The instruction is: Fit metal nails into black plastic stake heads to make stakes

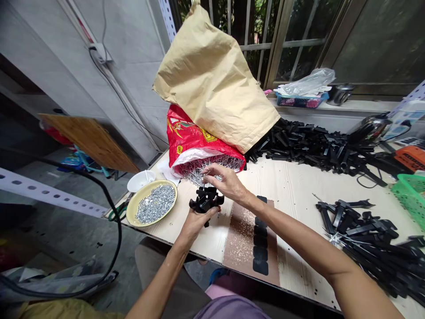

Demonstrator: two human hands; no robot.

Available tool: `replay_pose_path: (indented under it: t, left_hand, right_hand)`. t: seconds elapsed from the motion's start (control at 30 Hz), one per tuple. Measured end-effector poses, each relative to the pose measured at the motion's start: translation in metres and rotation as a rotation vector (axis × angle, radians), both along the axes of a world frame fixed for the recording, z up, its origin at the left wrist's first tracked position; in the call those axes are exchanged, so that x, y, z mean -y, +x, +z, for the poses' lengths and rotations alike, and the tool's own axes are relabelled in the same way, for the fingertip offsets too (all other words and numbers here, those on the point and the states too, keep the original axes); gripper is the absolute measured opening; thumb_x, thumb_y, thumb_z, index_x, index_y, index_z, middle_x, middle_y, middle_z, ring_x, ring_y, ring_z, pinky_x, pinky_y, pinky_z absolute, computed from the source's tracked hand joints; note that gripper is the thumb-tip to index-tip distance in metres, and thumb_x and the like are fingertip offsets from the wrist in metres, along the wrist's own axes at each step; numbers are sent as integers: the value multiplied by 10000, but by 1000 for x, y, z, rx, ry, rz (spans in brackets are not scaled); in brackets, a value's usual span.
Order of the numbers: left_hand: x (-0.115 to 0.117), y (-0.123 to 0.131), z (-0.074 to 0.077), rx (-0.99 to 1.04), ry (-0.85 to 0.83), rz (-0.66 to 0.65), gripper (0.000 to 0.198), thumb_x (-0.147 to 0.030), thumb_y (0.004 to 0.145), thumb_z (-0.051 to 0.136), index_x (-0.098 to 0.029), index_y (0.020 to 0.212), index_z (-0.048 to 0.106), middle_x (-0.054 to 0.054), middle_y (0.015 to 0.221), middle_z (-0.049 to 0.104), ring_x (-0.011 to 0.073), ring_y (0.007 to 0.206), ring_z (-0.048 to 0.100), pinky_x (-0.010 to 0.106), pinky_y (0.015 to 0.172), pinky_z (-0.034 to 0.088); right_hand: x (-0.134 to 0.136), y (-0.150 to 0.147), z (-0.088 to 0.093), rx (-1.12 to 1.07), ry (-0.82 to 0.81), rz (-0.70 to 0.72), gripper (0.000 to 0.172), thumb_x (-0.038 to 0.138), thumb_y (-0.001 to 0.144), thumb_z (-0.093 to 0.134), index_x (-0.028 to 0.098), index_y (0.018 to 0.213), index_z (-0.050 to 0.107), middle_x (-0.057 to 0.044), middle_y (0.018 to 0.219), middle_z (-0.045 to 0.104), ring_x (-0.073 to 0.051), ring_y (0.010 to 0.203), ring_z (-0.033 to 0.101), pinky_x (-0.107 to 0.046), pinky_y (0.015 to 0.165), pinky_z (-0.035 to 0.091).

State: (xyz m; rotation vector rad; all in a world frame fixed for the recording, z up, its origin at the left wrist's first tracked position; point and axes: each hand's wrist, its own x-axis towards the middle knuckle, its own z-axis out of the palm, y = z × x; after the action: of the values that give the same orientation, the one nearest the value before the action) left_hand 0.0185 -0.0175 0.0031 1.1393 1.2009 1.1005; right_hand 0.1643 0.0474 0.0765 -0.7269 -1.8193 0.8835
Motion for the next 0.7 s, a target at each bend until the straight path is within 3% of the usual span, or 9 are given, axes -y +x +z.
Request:
replay_pose_path:
  t: [0.13,0.23,0.33,0.43,0.5,0.57,0.7]
  left_hand:
    - [-1,-1,-1,-54,37,11,350,-313,626,749,-147,931,704,83,921,720,237,890,638,313,795,475]
    - [1,-2,2,-105,33,89,330,-320,601,757,-142,873,700,72,855,720,235,838,640,307,750,479]
    - [4,-5,10,-119,17,156,324,-326,594,762,-154,860,697,59,831,717,230,813,639,308,734,478]
    - [6,-7,16,-119,11,200,300,-316,576,776,-164,823,699,45,801,715,227,794,639,313,726,483]
    - [5,-6,19,-115,-19,215,298,-317,569,782,-162,812,701,43,779,715,230,779,642,313,696,492]
    - [2,-4,19,-86,-58,204,320,-320,564,789,-152,823,704,46,773,716,232,780,647,309,678,500]
    - [-4,-4,20,202,-114,83,322,-337,597,784,-128,828,703,71,804,718,216,801,664,326,777,508]
  right_hand:
    - [-4,8,6,103,-25,90,178,330,857,573,192,956,626,-17,888,651,-132,830,627,-304,781,486]
    - [-16,18,3,185,21,104,234,345,908,490,211,1037,631,-37,1015,648,-148,952,594,-317,824,452]
    - [-39,31,-20,383,174,-113,230,332,923,473,219,1024,645,-47,1030,633,-166,950,553,-316,802,403]
    - [-60,38,-57,863,362,-275,184,275,895,529,196,824,679,-54,852,630,-187,845,500,-326,748,331]
    - [-68,36,-81,1090,457,-261,200,226,895,518,183,775,672,-68,822,617,-196,838,471,-330,730,296]
    - [-72,30,-96,1163,510,-218,200,187,895,502,170,779,664,-79,841,612,-199,853,461,-328,726,282]
    - [-74,23,-105,1155,542,-172,170,163,893,492,156,814,643,-81,876,616,-195,858,472,-328,737,291]
